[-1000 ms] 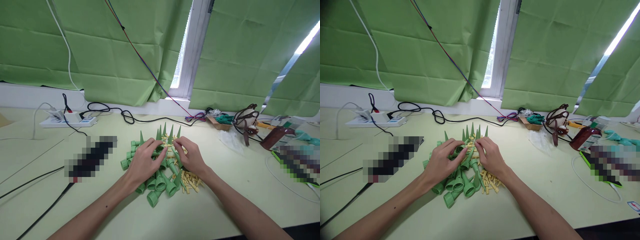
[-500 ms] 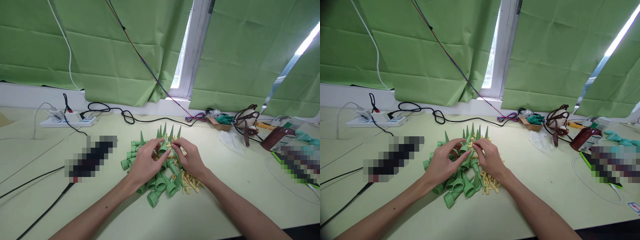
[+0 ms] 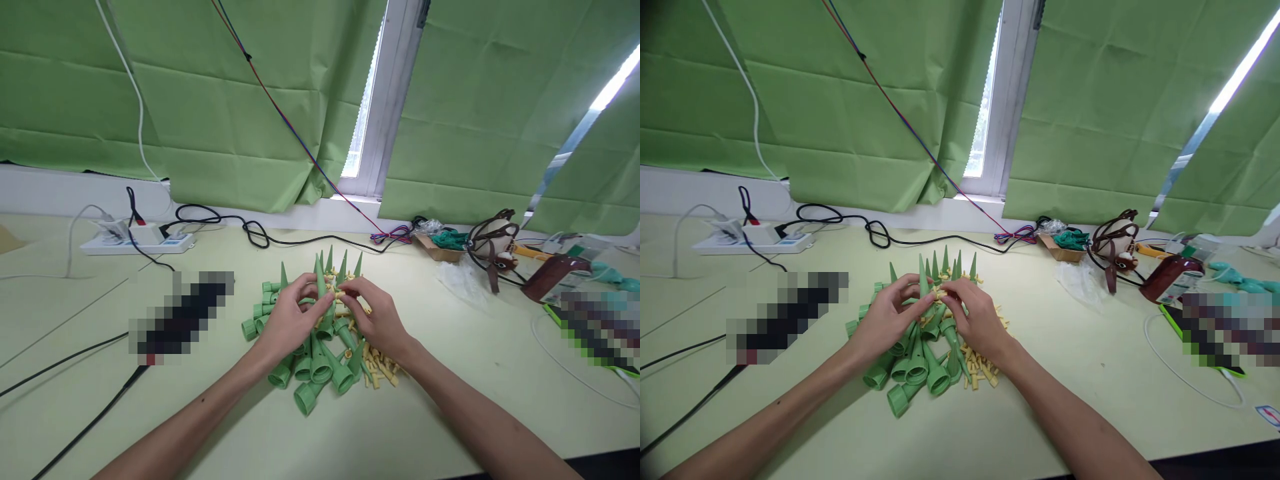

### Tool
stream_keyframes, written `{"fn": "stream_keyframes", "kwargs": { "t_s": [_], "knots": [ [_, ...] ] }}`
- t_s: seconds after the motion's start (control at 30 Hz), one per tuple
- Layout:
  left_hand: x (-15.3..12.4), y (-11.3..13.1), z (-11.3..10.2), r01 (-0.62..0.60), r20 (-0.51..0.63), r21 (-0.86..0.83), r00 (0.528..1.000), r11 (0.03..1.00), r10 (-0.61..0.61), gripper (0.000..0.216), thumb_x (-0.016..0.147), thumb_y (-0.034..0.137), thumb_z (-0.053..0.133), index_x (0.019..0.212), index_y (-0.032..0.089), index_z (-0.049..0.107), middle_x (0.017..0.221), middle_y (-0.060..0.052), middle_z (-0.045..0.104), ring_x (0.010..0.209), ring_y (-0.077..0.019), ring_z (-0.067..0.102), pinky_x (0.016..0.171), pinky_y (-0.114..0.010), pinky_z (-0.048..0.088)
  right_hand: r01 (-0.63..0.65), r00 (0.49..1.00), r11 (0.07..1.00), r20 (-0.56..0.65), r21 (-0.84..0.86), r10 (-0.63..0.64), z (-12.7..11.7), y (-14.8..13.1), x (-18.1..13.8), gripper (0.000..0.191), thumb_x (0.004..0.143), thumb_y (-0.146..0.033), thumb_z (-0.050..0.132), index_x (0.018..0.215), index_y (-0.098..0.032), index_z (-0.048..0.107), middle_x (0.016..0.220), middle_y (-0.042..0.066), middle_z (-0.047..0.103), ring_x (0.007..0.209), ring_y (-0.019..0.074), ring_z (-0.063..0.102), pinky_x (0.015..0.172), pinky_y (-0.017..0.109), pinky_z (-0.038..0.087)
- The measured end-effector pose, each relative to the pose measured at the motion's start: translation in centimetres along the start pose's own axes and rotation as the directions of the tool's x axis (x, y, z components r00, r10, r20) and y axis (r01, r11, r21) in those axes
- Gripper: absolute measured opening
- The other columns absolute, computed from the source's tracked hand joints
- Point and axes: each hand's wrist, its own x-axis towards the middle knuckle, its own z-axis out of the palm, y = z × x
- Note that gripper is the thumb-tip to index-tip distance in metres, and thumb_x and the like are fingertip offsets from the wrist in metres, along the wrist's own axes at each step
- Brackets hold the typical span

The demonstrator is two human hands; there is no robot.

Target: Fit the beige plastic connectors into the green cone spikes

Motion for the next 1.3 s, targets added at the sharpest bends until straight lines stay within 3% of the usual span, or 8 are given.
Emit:
{"fn": "stream_keyframes", "kwargs": {
  "t_s": [0.1,0.2,0.37,0.57,0.97,1.07,1.17,1.3],
  "knots": [
    [0.06,0.20,-0.07,-0.055,0.043,-0.032,0.997,0.998,0.057,0.027,0.089,0.044,0.058,0.106,0.023,0.061,0.103,-0.003,0.065,0.094,-0.0178,0.063,0.078,-0.025,0.051,-0.003,1.000,1.000,0.009,-0.001,0.003,0.06,0.02,-0.02,0.012,0.096,-0.017,0.049,0.100,-0.020,0.060,0.089,0.006,0.065,0.081,0.0179,0.060,0.072,0.031,0.049],
    [0.14,0.31,-0.07,-0.079,0.055,-0.055,0.995,0.995,0.082,0.024,0.090,0.041,0.058,0.103,0.021,0.063,0.110,-0.005,0.066,0.104,-0.0198,0.062,0.086,-0.028,0.051,-0.023,1.000,1.000,0.020,0.004,0.023,0.07,0.06,-0.05,0.012,0.096,-0.018,0.049,0.096,-0.020,0.060,0.087,0.006,0.065,0.079,0.0173,0.059,0.070,0.030,0.047],
    [0.19,0.22,-0.10,-0.074,0.091,-0.078,0.993,0.994,0.081,0.022,0.090,0.039,0.058,0.099,0.020,0.063,0.105,-0.005,0.067,0.099,-0.0198,0.062,0.084,-0.029,0.052,-0.082,0.996,0.997,0.038,0.014,0.082,0.00,0.19,-0.11,0.013,0.097,-0.019,0.049,0.092,-0.019,0.061,0.083,0.004,0.063,0.075,0.0159,0.057,0.069,0.028,0.045],
    [0.10,0.05,-0.05,-0.062,0.111,-0.032,0.992,0.998,0.065,0.024,0.088,0.041,0.059,0.097,0.019,0.062,0.097,-0.003,0.065,0.080,-0.0163,0.060,0.070,-0.028,0.051,-0.122,0.992,0.993,0.035,0.004,0.122,-0.06,0.19,-0.07,0.017,0.097,-0.022,0.048,0.084,-0.019,0.059,0.075,0.002,0.060,0.068,0.0144,0.054,0.064,0.026,0.041],
    [-0.05,-0.04,0.20,-0.115,0.098,0.055,0.989,0.992,0.109,0.021,0.089,0.039,0.058,0.096,0.020,0.063,0.097,-0.003,0.066,0.086,-0.0184,0.061,0.079,-0.032,0.052,-0.176,0.982,0.981,0.053,-0.080,0.180,0.25,0.73,-0.25,0.039,0.099,-0.030,0.042,0.062,-0.020,0.038,0.057,-0.004,0.038,0.053,0.0112,0.037,0.055,0.025,0.029],
    [-0.03,0.04,0.16,-0.104,0.075,0.060,0.992,0.993,0.099,0.022,0.088,0.039,0.059,0.096,0.020,0.063,0.097,-0.004,0.066,0.087,-0.0190,0.062,0.078,-0.032,0.052,-0.188,0.980,0.980,0.054,-0.070,0.192,0.13,0.50,-0.15,0.036,0.100,-0.029,0.041,0.065,-0.019,0.044,0.059,-0.003,0.044,0.055,0.0117,0.041,0.056,0.025,0.032],
    [-0.03,0.22,0.16,-0.086,0.041,0.047,0.996,0.995,0.084,0.023,0.087,0.040,0.060,0.095,0.019,0.063,0.099,-0.005,0.066,0.086,-0.0199,0.062,0.075,-0.033,0.053,-0.194,0.980,0.981,0.045,-0.032,0.195,-0.04,0.13,-0.06,0.023,0.099,-0.027,0.044,0.081,-0.019,0.057,0.071,0.001,0.058,0.063,0.0136,0.051,0.062,0.026,0.039],
    [-0.10,0.44,0.20,-0.089,0.030,0.017,0.996,0.996,0.089,0.023,0.087,0.041,0.060,0.093,0.019,0.063,0.100,-0.005,0.067,0.085,-0.0194,0.063,0.074,-0.032,0.053,-0.165,0.985,0.986,0.061,0.022,0.164,-0.16,-0.11,-0.08,0.015,0.097,-0.024,0.046,0.099,-0.019,0.060,0.087,0.005,0.065,0.073,0.0157,0.057,0.067,0.027,0.044]
  ]
}}
